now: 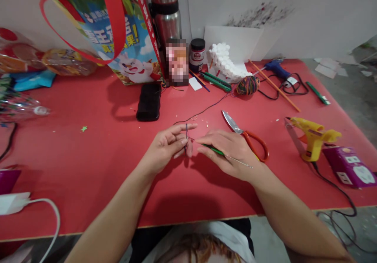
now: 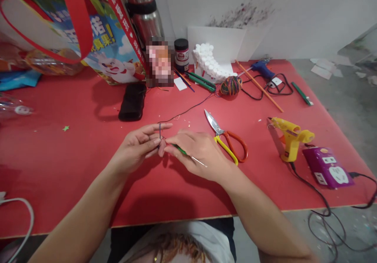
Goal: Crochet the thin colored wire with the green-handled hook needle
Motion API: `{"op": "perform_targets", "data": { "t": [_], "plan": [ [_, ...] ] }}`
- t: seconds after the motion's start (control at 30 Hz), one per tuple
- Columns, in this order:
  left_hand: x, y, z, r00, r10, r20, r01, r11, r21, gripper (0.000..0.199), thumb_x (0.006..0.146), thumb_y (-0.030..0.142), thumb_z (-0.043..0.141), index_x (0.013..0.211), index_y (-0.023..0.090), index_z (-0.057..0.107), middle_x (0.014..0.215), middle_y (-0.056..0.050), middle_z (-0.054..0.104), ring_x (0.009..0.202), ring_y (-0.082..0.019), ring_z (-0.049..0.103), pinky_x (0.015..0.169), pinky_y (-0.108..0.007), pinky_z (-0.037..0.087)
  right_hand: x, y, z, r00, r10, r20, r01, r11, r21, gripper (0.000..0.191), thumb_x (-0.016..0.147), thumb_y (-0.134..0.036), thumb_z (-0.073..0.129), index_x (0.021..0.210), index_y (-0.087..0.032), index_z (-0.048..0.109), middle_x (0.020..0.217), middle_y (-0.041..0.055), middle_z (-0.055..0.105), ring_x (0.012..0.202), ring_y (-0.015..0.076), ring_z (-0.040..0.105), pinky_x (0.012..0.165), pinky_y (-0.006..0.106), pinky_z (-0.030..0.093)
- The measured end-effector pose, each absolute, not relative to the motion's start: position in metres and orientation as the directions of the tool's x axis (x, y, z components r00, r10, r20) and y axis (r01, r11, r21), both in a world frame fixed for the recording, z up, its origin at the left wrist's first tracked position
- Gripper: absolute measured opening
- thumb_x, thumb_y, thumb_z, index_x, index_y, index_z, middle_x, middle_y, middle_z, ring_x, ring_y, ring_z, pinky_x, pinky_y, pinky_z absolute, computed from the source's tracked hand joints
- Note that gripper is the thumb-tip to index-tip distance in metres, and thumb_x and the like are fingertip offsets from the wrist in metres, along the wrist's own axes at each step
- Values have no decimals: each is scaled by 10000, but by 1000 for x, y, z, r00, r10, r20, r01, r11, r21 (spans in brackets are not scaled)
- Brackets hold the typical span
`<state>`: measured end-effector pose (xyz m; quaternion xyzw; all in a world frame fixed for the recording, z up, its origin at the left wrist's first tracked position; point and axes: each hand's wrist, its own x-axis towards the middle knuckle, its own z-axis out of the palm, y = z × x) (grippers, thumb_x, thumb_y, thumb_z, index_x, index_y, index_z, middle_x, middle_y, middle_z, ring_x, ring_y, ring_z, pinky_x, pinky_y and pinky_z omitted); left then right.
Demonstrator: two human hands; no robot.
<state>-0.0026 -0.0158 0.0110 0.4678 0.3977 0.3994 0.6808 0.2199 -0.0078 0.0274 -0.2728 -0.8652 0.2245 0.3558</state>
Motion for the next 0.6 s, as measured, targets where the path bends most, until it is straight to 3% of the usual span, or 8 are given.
{"op": "perform_targets", "data": {
  "t": [0.3, 0.43, 0.6],
  "plan": [
    [-4, -16, 10, 428, 891, -153, -147, 235, 961, 437, 962, 277, 643, 1367, 114, 658, 612, 4, 602, 499, -79, 358, 495, -232, 243, 228, -4, 36, -510, 780, 364, 319, 564, -762, 146, 1005, -260, 643, 923, -176, 730, 813, 23, 737, 717, 120, 663, 681, 247, 466],
    [-5, -17, 12, 492, 855, -166, -184, 288, 940, 432, 957, 271, 657, 1362, 126, 676, 612, 4, 581, 499, -75, 382, 470, -217, 234, 234, 3, 35, -456, 878, 144, 105, 214, -971, 193, 964, -319, 698, 865, -157, 732, 655, -14, 655, 495, 70, 520, 480, 213, 385],
    [-7, -19, 14, 543, 825, -159, -243, 336, 910, 407, 940, 256, 682, 1327, 136, 717, 591, 5, 542, 495, -68, 392, 455, -205, 213, 236, 10, 26, -490, 871, -40, -181, -147, -973, 210, 911, -342, 754, 841, -145, 747, 576, -25, 605, 419, 50, 435, 370, 180, 260]
  ]
}}
